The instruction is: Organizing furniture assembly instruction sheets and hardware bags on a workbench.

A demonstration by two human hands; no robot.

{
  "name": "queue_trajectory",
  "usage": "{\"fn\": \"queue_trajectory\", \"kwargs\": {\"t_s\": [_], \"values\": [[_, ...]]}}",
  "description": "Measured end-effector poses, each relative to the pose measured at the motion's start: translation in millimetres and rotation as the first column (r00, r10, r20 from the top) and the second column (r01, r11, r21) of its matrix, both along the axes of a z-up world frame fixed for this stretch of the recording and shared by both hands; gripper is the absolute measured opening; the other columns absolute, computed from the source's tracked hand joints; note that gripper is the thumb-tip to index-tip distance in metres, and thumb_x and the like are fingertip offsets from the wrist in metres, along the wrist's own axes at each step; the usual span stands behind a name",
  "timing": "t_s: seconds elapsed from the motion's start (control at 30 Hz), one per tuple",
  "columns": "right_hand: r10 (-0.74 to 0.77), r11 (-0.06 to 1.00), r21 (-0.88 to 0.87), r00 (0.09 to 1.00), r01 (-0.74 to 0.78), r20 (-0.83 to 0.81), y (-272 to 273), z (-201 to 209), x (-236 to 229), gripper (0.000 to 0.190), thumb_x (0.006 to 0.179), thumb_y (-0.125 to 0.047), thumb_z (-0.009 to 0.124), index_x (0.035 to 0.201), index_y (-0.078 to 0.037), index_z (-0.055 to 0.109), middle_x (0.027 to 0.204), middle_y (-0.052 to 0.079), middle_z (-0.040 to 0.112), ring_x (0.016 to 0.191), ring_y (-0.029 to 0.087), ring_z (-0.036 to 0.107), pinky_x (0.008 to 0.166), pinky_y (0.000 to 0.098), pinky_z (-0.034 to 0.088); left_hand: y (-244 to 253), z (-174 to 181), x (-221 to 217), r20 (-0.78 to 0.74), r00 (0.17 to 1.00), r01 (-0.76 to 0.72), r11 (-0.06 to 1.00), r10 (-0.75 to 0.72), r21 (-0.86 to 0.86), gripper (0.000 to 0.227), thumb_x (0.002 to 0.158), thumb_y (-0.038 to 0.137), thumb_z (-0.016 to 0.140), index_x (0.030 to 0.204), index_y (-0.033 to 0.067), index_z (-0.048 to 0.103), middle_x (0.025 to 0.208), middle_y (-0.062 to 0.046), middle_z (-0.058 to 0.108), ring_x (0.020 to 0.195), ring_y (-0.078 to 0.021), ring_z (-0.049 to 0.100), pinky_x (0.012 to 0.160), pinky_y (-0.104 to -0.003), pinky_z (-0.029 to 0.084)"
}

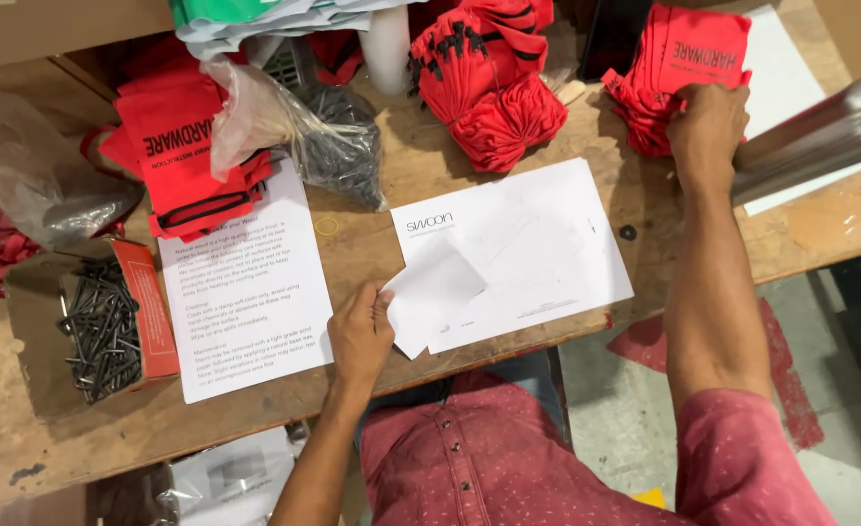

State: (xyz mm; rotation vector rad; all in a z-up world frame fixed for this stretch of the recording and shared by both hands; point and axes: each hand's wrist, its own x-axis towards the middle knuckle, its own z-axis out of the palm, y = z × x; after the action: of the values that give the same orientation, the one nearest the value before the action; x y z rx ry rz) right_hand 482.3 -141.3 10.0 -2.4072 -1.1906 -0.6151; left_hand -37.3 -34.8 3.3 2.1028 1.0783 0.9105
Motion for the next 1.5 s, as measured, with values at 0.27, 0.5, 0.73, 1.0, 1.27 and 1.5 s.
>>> {"fn": "queue_trajectory", "kwargs": {"t_s": [0.27,0.5,0.73,1.0,1.27,1.5], "values": [[0.066,0.996,-0.037,0.974,-0.076,-0.218,7.1,29.3,-9.4,0.028,0.085,-0.014,0.088,0.109,-0.002,0.080,0.090,0.023,0.072,0.081,0.040,0.068,0.078,0.0479,0.053,-1.4,3.0,-1.2,-0.012,1.000,0.013,1.000,-0.013,-0.019,0.006,0.096,0.011,0.068,0.100,0.0060,0.070,0.087,-0.013,0.072,0.074,-0.0333,0.070,0.061,-0.042,0.052],[0.064,0.998,0.005,0.926,-0.067,-0.371,24.2,12.4,12.6,0.025,0.087,-0.011,0.081,0.110,-0.002,0.080,0.090,0.022,0.074,0.076,0.030,0.071,0.076,0.0397,0.056,-1.4,2.8,-2.5,0.001,1.000,0.008,1.000,-0.008,0.008,0.010,0.097,0.013,0.068,0.102,0.0057,0.070,0.090,-0.013,0.073,0.078,-0.0343,0.071,0.063,-0.042,0.054],[-0.144,0.967,0.075,0.765,0.244,-0.628,32.5,24.6,12.0,0.029,0.085,-0.024,0.083,0.098,0.002,0.075,0.087,0.017,0.074,0.072,0.025,0.071,0.067,0.0384,0.058,0.4,4.9,-2.6,0.013,0.999,0.033,0.999,-0.033,0.028,0.011,0.096,0.013,0.067,0.103,0.0042,0.070,0.093,-0.013,0.074,0.082,-0.0347,0.072,0.065,-0.043,0.055],[-0.104,0.824,0.546,0.988,0.152,-0.118,44.3,62.1,-67.5,0.020,0.111,-0.015,0.044,0.116,0.004,0.049,0.107,0.025,0.053,0.098,0.042,0.058,0.085,0.0559,0.044,0.9,3.9,-6.2,0.069,0.997,0.023,1.000,-0.022,-0.019,0.013,0.097,0.014,0.067,0.104,0.0044,0.071,0.087,-0.013,0.072,0.073,-0.0301,0.069,0.061,-0.039,0.053],[0.712,0.679,0.139,0.693,-0.721,0.118,16.3,23.1,-304.9,0.028,0.079,0.011,0.063,0.103,-0.004,0.063,0.093,0.011,0.062,0.090,0.030,0.058,0.086,0.0469,0.039,-39.0,-8.3,-45.6,0.349,0.907,-0.167,0.962,0.236,-0.215,0.026,0.110,0.025,0.059,0.110,0.0002,0.064,0.077,-0.006,0.063,0.067,-0.0145,0.054,0.061,-0.030,0.045],[0.733,0.615,0.159,0.486,-0.772,-0.476,-15.4,31.6,-350.8,0.029,0.089,-0.009,0.065,0.118,-0.004,0.062,0.111,0.011,0.069,0.112,0.028,0.062,0.102,0.0502,0.044,-63.2,18.1,-51.2,0.465,0.812,-0.063,0.844,0.354,-0.532,0.030,0.106,0.027,0.057,0.116,-0.0011,0.061,0.075,-0.004,0.064,0.054,-0.0075,0.057,0.045,-0.023,0.046]]}}
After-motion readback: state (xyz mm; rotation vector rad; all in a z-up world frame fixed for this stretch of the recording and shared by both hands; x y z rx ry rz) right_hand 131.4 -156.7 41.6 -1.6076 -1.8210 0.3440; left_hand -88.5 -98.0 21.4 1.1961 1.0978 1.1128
